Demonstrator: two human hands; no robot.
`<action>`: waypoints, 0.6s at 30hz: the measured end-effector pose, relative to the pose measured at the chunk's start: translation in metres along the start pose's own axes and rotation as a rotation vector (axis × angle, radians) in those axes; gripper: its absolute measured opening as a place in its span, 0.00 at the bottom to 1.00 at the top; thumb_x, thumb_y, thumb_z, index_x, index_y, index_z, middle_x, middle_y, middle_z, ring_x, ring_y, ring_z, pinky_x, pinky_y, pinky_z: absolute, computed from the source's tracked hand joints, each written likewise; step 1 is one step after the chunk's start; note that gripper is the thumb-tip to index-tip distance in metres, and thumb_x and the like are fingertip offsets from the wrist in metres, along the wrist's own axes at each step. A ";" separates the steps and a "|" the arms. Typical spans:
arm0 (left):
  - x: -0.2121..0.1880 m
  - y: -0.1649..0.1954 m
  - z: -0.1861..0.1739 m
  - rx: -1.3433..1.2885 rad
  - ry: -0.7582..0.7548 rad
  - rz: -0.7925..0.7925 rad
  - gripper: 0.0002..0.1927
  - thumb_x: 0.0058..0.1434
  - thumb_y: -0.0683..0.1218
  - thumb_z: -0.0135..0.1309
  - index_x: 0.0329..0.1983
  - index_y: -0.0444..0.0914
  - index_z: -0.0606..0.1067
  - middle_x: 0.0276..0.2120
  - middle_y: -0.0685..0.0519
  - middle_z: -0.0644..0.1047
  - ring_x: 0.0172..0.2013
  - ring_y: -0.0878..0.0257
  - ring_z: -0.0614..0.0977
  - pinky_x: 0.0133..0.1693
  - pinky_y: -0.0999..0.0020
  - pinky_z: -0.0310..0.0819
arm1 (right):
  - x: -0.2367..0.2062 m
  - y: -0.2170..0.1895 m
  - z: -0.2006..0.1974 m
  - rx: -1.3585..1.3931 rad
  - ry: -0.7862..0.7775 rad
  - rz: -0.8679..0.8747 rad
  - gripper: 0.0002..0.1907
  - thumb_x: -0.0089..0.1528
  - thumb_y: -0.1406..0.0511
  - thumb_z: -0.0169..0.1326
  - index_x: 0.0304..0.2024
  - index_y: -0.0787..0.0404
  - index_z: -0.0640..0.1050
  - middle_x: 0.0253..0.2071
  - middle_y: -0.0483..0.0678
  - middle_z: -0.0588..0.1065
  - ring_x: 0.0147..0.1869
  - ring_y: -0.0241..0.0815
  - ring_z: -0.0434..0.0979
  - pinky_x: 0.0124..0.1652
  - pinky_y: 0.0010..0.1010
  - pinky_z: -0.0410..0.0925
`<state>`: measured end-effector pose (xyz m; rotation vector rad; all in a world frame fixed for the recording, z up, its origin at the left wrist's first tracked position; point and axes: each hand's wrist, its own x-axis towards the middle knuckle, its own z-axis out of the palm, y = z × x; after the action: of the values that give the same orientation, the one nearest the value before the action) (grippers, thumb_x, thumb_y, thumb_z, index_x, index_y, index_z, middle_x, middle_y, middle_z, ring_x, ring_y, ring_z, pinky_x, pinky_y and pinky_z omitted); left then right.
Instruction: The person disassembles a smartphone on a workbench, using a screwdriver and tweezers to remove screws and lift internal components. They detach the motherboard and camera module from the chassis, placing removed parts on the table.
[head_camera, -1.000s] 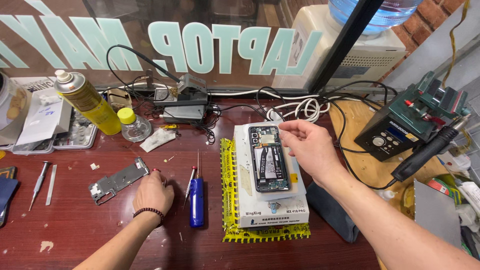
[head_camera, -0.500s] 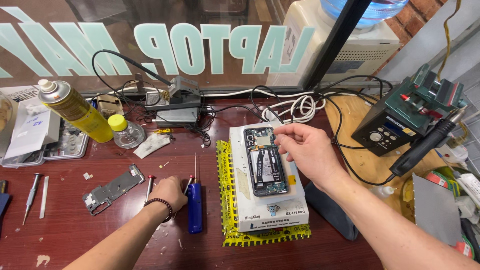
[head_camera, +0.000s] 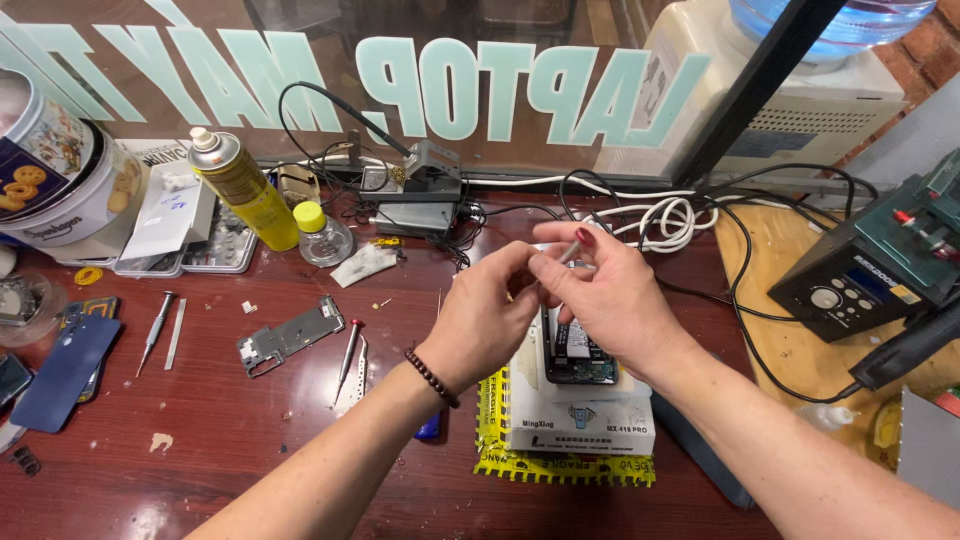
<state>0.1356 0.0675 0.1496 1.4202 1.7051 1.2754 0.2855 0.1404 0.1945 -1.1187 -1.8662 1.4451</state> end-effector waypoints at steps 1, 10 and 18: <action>0.000 0.010 0.001 -0.056 0.015 0.027 0.09 0.62 0.43 0.56 0.45 0.37 0.77 0.34 0.49 0.84 0.36 0.62 0.87 0.40 0.66 0.80 | -0.002 -0.003 0.001 -0.035 0.033 -0.040 0.11 0.64 0.62 0.58 0.45 0.61 0.84 0.31 0.42 0.79 0.29 0.30 0.73 0.29 0.22 0.70; 0.001 0.020 -0.001 0.031 -0.082 0.092 0.10 0.58 0.43 0.58 0.43 0.37 0.80 0.35 0.48 0.85 0.36 0.58 0.88 0.39 0.66 0.81 | -0.032 -0.013 -0.009 -0.244 0.103 -0.450 0.07 0.65 0.65 0.57 0.40 0.62 0.82 0.32 0.42 0.77 0.33 0.30 0.75 0.34 0.24 0.71; 0.005 0.020 0.010 0.134 -0.148 0.176 0.08 0.61 0.44 0.56 0.40 0.36 0.79 0.32 0.45 0.83 0.35 0.54 0.86 0.37 0.61 0.80 | -0.032 0.007 -0.026 0.055 0.132 -0.207 0.09 0.68 0.64 0.54 0.40 0.65 0.78 0.34 0.44 0.79 0.35 0.31 0.80 0.36 0.24 0.77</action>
<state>0.1506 0.0752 0.1648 1.7314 1.6210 1.1317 0.3254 0.1274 0.1986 -0.9405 -1.7813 1.2674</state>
